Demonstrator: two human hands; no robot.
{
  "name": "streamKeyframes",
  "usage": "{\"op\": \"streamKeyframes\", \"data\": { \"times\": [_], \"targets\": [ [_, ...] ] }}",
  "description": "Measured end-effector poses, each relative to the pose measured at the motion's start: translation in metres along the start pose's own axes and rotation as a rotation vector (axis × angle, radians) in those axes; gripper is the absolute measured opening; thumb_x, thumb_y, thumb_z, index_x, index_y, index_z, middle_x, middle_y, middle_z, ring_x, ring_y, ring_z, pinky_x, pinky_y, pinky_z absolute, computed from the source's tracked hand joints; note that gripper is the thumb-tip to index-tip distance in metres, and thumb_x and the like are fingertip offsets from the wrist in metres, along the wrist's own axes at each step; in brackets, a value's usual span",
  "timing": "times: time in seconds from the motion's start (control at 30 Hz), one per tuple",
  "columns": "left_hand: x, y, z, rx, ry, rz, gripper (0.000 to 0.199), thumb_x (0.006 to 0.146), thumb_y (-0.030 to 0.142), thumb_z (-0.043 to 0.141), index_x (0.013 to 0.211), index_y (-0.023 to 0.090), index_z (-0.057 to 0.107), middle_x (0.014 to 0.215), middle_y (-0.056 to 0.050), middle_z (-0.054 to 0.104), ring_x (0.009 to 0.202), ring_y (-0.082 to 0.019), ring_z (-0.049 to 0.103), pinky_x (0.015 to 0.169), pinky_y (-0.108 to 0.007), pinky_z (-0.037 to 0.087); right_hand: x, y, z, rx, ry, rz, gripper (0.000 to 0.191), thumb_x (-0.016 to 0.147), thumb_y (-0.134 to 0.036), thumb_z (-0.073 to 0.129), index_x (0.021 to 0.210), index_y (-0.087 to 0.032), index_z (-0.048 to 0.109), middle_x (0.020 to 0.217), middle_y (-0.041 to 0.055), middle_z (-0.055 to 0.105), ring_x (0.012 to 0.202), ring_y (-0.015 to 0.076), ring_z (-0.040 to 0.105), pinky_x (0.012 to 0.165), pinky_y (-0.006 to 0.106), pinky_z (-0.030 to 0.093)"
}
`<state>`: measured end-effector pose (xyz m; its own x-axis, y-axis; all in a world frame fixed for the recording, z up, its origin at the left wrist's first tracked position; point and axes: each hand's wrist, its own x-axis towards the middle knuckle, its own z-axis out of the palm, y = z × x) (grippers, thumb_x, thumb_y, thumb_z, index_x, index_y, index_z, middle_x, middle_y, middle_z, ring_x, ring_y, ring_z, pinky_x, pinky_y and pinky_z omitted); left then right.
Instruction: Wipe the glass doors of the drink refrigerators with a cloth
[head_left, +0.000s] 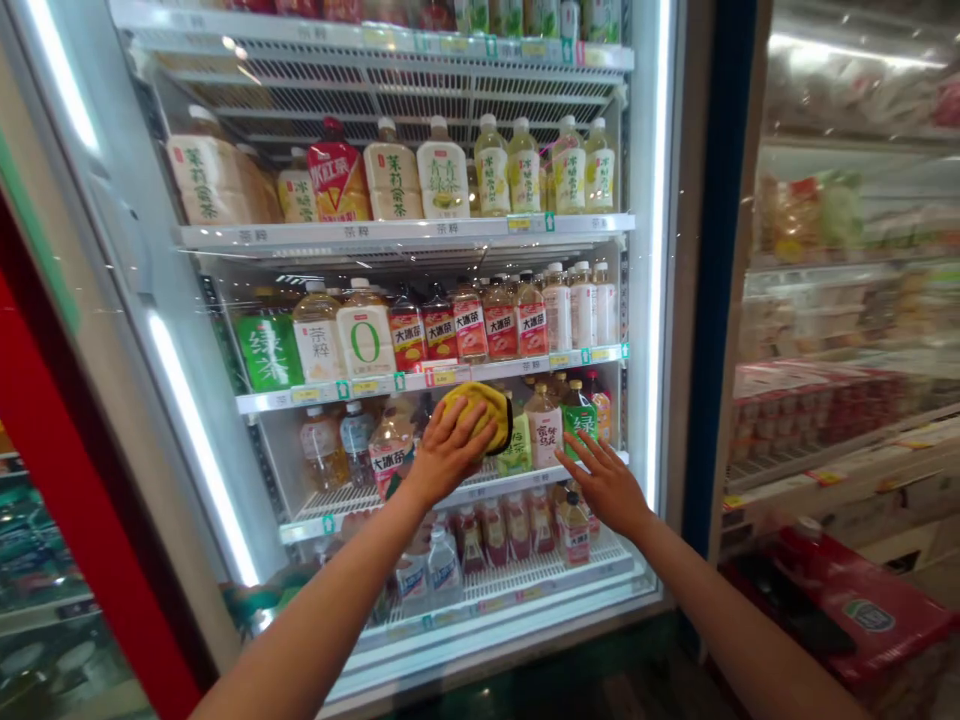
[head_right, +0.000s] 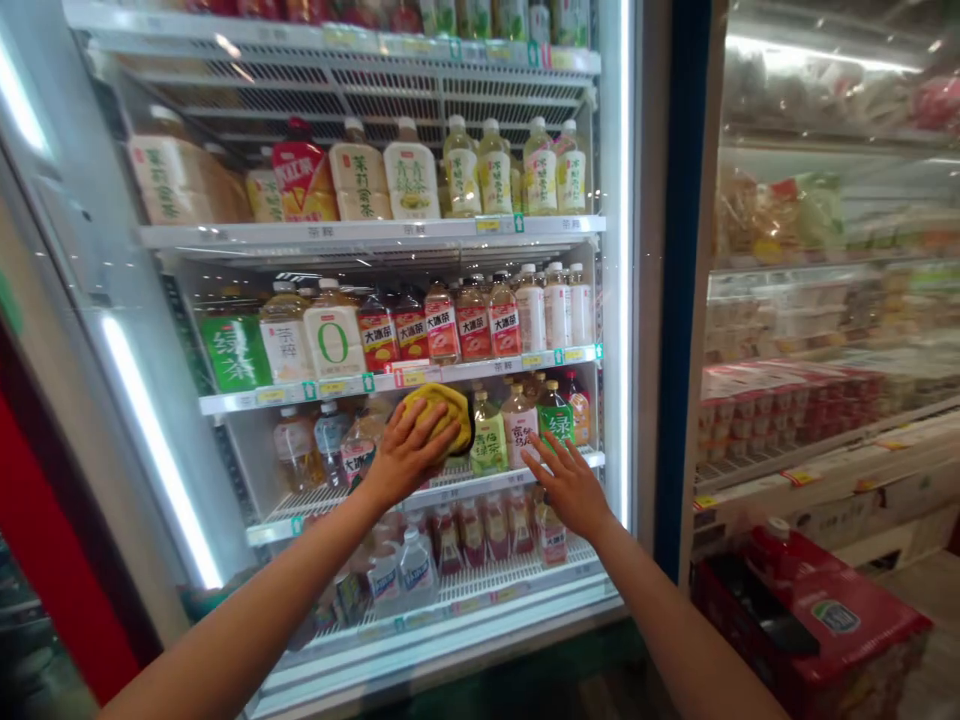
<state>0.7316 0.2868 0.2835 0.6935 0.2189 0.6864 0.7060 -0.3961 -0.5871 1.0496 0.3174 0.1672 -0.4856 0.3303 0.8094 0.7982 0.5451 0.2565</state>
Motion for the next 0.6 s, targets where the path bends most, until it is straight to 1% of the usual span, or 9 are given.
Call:
{"op": "streamKeyframes", "data": {
  "times": [0.07,0.1,0.2,0.27,0.3,0.37,0.43,0.53,0.6],
  "targets": [
    [0.023,0.014,0.016,0.031,0.035,-0.125,0.063,0.085,0.024,0.068,0.146,0.026,0.053,0.161,-0.013,0.041,0.156,-0.037,0.019,0.126,-0.066,0.014,0.001,-0.002,0.001,0.021,0.03,0.087,0.081,0.083,-0.001,0.055,0.158,-0.024,0.036,0.166,0.0092,0.032,0.157,0.0304,0.022,0.121,0.055,0.036],
    [0.029,0.022,0.023,0.028,0.035,-0.125,0.063,0.084,0.023,0.069,0.145,0.027,0.054,0.161,-0.012,0.042,0.156,-0.036,0.019,0.126,-0.065,0.014,-0.001,-0.003,0.001,0.03,0.044,0.12,0.082,0.083,-0.001,0.055,0.159,-0.025,0.034,0.167,0.0092,0.031,0.157,0.0306,0.02,0.12,0.055,0.037],
    [0.024,0.037,0.03,-0.066,-0.041,0.13,0.056,0.085,0.016,0.064,0.138,0.034,0.059,0.152,-0.003,0.054,0.152,-0.026,0.035,0.127,-0.055,0.024,-0.01,-0.003,0.002,0.054,0.061,0.154,0.084,0.084,-0.001,0.053,0.16,-0.027,0.03,0.168,0.0079,0.029,0.158,0.0302,0.019,0.118,0.056,0.04],
    [0.012,0.034,0.024,-0.147,-0.097,0.314,0.053,0.087,0.011,0.058,0.134,0.036,0.061,0.147,0.001,0.059,0.145,-0.02,0.045,0.126,-0.047,0.031,-0.017,0.002,0.001,0.058,0.041,0.147,0.085,0.084,0.0,0.052,0.16,-0.028,0.03,0.168,0.0073,0.029,0.157,0.0301,0.019,0.117,0.056,0.04],
    [0.009,0.03,0.02,-0.163,-0.1,0.334,0.052,0.088,0.01,0.056,0.133,0.037,0.062,0.146,0.003,0.061,0.143,-0.019,0.047,0.125,-0.045,0.033,-0.02,0.004,0.0,0.056,0.024,0.148,0.084,0.083,0.0,0.051,0.16,-0.028,0.031,0.167,0.0074,0.03,0.157,0.0303,0.02,0.117,0.056,0.04],
    [0.014,0.023,0.016,-0.136,-0.044,0.221,0.051,0.089,0.012,0.055,0.133,0.037,0.062,0.145,0.003,0.061,0.145,-0.02,0.046,0.125,-0.045,0.033,-0.021,0.01,-0.003,0.06,-0.003,0.163,0.083,0.084,0.0,0.05,0.16,-0.028,0.031,0.166,0.008,0.033,0.157,0.0307,0.022,0.117,0.057,0.04],
    [0.033,0.025,0.022,-0.079,0.038,0.039,0.053,0.089,0.015,0.057,0.14,0.032,0.058,0.151,-0.003,0.055,0.152,-0.027,0.033,0.127,-0.054,0.026,-0.019,0.013,-0.004,0.101,0.003,0.192,0.082,0.085,0.001,0.048,0.16,-0.027,0.031,0.164,0.0083,0.038,0.155,0.0305,0.026,0.117,0.057,0.041],
    [0.069,0.054,0.047,-0.047,0.1,-0.11,0.064,0.089,0.017,0.06,0.151,0.021,0.045,0.163,-0.016,0.036,0.158,-0.037,0.003,0.125,-0.068,0.012,-0.015,0.011,-0.006,0.234,0.122,0.283,0.079,0.088,-0.001,0.043,0.16,-0.03,0.031,0.16,0.009,0.045,0.15,0.0285,0.039,0.114,0.054,0.046],
    [0.083,0.085,0.064,-0.068,0.094,-0.165,0.072,0.089,0.02,0.063,0.156,0.024,0.038,0.168,-0.015,0.025,0.157,-0.036,-0.007,0.125,-0.067,0.011,-0.015,0.006,-0.007,0.316,0.282,0.4,0.073,0.092,-0.004,0.039,0.16,-0.031,0.032,0.154,0.0103,0.051,0.142,0.0269,0.049,0.112,0.051,0.05]
  ]
}}
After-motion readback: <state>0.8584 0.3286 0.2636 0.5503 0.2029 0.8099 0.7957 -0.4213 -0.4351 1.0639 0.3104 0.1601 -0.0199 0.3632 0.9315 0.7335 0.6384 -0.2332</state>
